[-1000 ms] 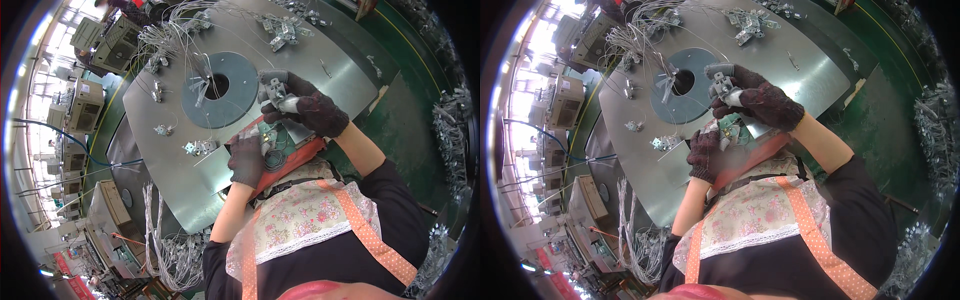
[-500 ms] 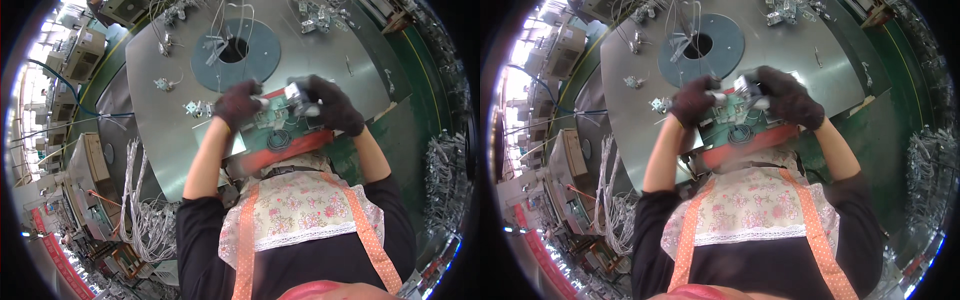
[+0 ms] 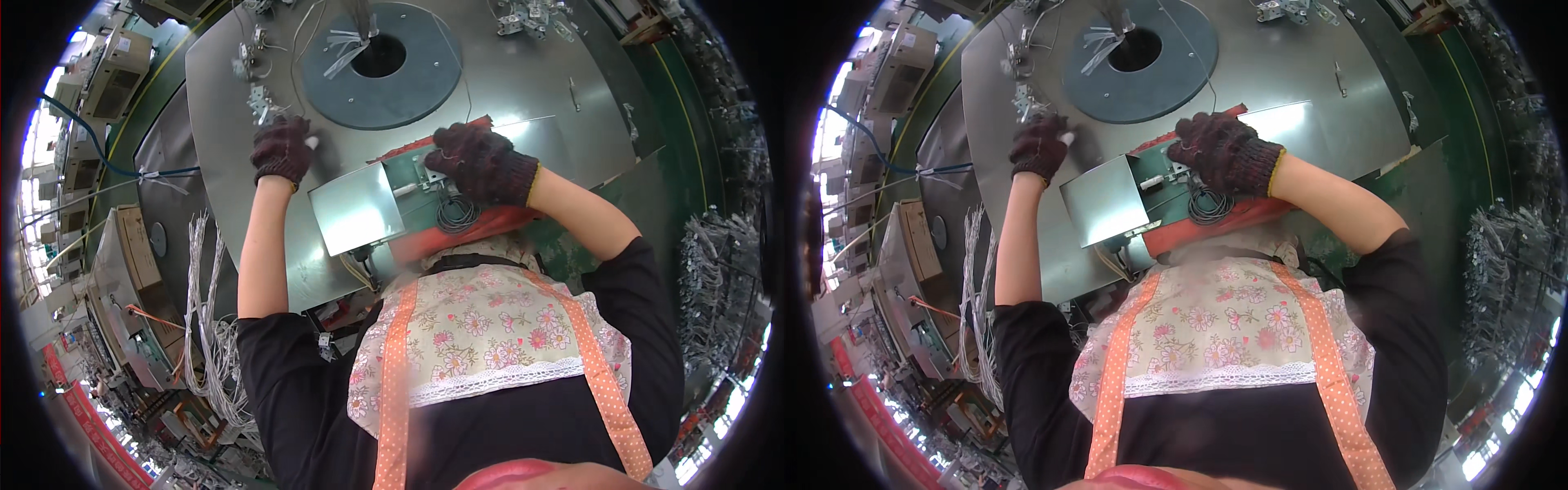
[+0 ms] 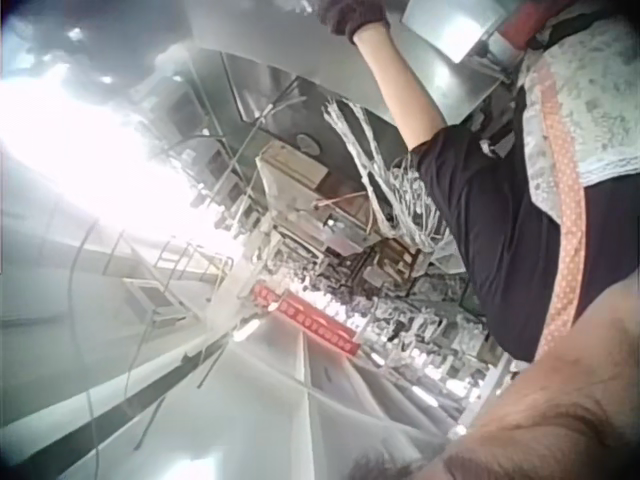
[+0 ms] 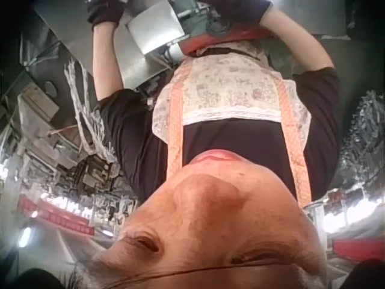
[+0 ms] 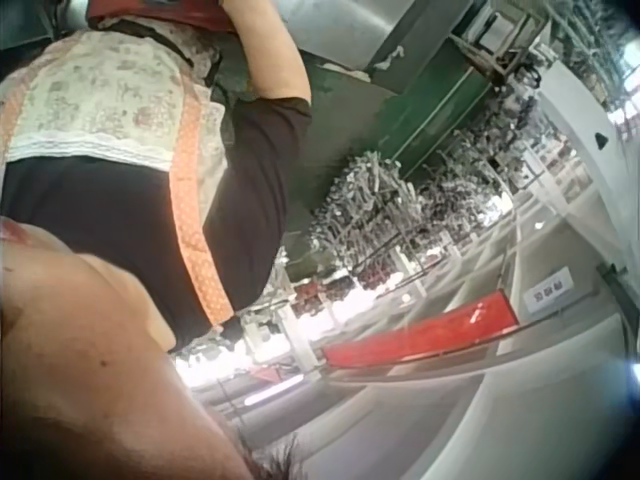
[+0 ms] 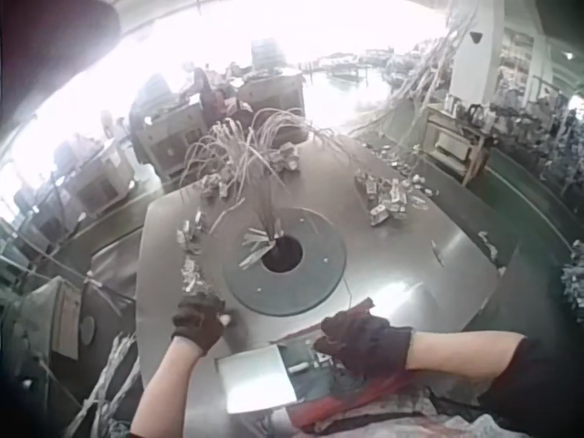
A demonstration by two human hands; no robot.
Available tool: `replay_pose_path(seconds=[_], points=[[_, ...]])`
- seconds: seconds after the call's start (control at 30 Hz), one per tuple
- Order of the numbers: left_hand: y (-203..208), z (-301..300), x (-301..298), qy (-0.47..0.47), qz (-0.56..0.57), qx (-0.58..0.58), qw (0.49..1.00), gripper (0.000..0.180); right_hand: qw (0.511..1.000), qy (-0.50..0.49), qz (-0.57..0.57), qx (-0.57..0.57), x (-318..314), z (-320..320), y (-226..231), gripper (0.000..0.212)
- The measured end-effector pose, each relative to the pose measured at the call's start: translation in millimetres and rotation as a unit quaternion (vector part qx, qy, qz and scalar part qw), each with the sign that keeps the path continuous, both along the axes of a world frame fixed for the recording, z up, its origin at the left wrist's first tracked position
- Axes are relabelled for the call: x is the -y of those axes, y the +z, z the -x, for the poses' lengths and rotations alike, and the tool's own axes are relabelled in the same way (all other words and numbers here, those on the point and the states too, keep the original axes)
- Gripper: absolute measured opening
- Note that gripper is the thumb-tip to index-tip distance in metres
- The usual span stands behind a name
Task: The person picks up a bundle of wires and, for each wire, fits a metal component onto the end before pressing it into a machine jig. After the machine process, they remove the component and place it onto a metal table, repeating this for the entire bundle.
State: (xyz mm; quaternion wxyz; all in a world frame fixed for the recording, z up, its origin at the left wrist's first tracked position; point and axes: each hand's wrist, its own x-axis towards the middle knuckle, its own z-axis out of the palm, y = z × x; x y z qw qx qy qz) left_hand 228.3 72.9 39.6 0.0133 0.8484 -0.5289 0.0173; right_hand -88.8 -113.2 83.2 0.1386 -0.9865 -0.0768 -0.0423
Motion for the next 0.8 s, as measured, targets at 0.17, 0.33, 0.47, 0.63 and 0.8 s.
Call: replay_pose_path(seconds=[0.17, 0.33, 0.47, 0.63, 0.8], points=[[34, 66, 19, 0.016, -0.063, -0.077, 0.995, 0.039, 0.997, -0.070, 0.016, 0.005, -8, 7, -1, 0.019], [40, 121, 18, -0.008, 0.119, -0.053, 0.991, 0.033, 0.981, -0.150, -0.030, 0.115, -27, 17, -30, 0.054], [17, 152, 16, -0.192, 0.153, -0.047, 0.968, 0.037, 0.978, -0.166, -0.072, 0.104, -38, 27, -30, 0.081], [-11, 197, 38, -0.236, 0.075, -0.066, 0.967, 0.037, 0.969, -0.172, -0.155, 0.089, -35, 20, -48, 0.081], [12, 213, 39, -0.203, 0.102, -0.068, 0.971, 0.042, 0.963, -0.074, -0.226, 0.129, -9, 25, -23, 0.071]])
